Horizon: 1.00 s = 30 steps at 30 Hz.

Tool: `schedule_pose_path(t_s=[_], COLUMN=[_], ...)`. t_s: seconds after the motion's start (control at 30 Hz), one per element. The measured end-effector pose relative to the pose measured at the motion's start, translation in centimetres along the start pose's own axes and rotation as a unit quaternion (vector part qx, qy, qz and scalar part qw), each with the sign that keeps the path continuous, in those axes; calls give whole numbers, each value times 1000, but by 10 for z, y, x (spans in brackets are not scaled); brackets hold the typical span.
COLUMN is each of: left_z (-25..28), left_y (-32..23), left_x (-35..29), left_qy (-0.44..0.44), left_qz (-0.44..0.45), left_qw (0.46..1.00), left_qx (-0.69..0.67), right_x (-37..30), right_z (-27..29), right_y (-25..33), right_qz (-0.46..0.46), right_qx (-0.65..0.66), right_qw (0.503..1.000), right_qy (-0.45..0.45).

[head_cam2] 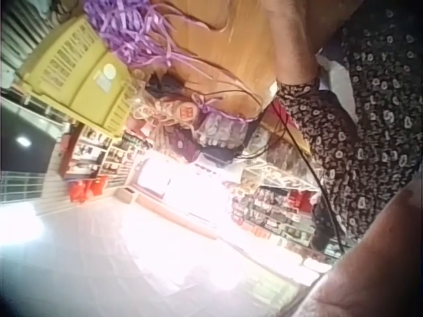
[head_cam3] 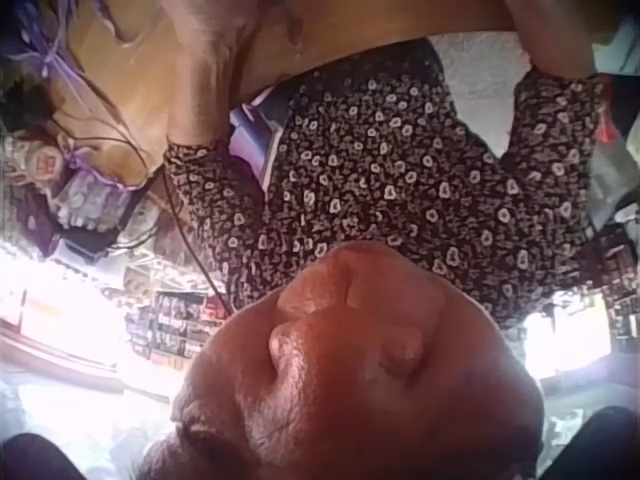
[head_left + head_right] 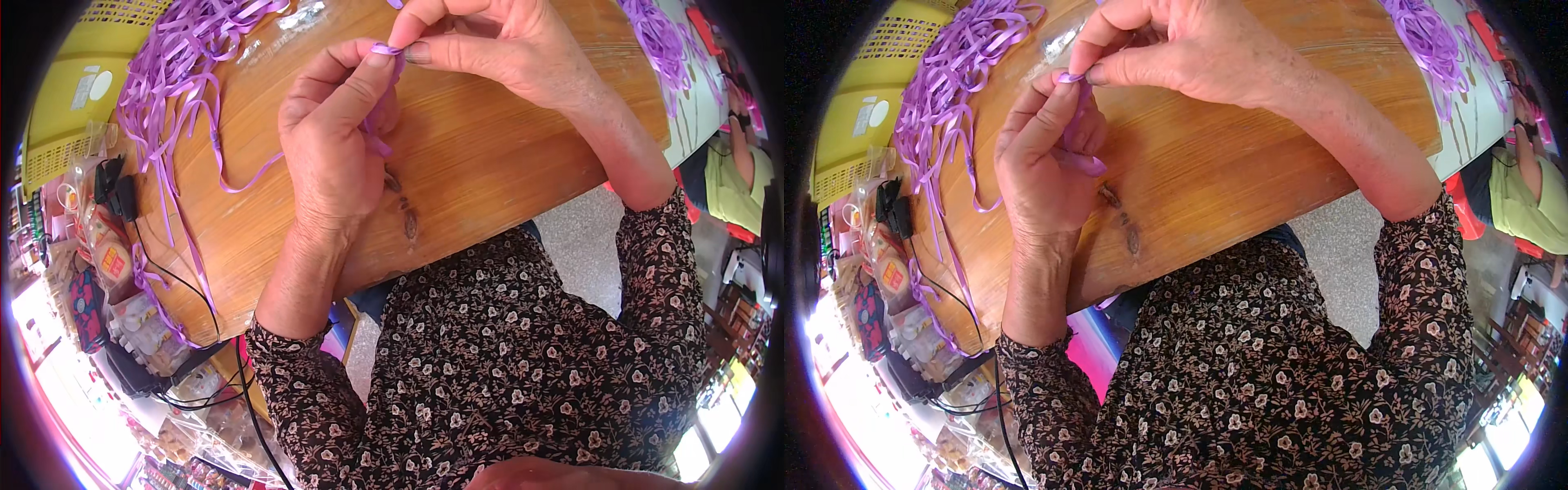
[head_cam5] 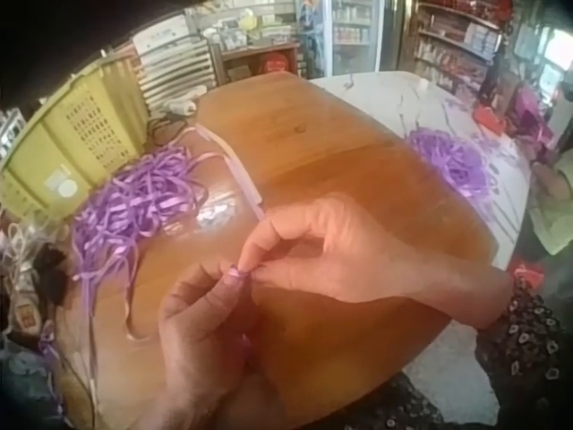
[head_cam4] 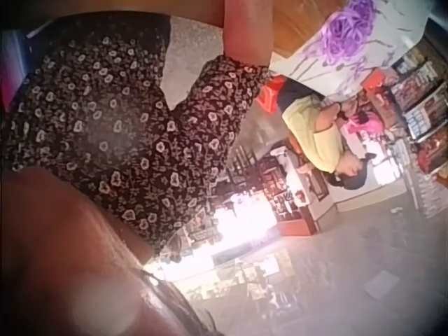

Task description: Tying small purple ribbons into knots or bows on a wooden table.

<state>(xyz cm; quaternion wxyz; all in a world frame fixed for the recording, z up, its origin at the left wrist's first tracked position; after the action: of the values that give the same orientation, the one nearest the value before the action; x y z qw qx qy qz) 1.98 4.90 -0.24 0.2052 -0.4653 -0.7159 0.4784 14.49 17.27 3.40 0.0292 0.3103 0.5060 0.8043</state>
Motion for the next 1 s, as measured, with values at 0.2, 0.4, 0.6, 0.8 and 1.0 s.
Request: schedule_pose_path(t_s=[0.2,0.4,0.6,0.8,1.0], left_z=[-6,-7,-5,-6,-4], left_y=[0,0,4,1,5], left_x=[0,-1,1,-1,1], left_qy=[4,3,1,-28,-19], left_qz=[0,2,-11,12,42], left_qw=[999,998,996,993,997], left_qx=[34,63,92,113,61], right_x=[-2,-3,0,-1,4], right_z=[3,2,3,2,2], right_y=[-15,-12,12,-24,-40], right_qz=[270,285,111,344,425], right_qx=[-177,-254,-175,-352,-316], right_qw=[946,924,978,870,846], right_qy=[-44,-40,-2,-24,-60])
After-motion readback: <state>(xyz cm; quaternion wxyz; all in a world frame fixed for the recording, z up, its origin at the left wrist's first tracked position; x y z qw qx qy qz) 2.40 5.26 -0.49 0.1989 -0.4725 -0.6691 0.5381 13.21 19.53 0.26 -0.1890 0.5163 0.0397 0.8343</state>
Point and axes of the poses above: each hand's wrist, its own x-axis towards the middle knuckle, its own z-axis out of the back of the hand, y = z × x, the point moved 1 cm from there along x, towards the middle knuckle, and after that the axes turned 5 degrees about -y, right-handed, at the moved point
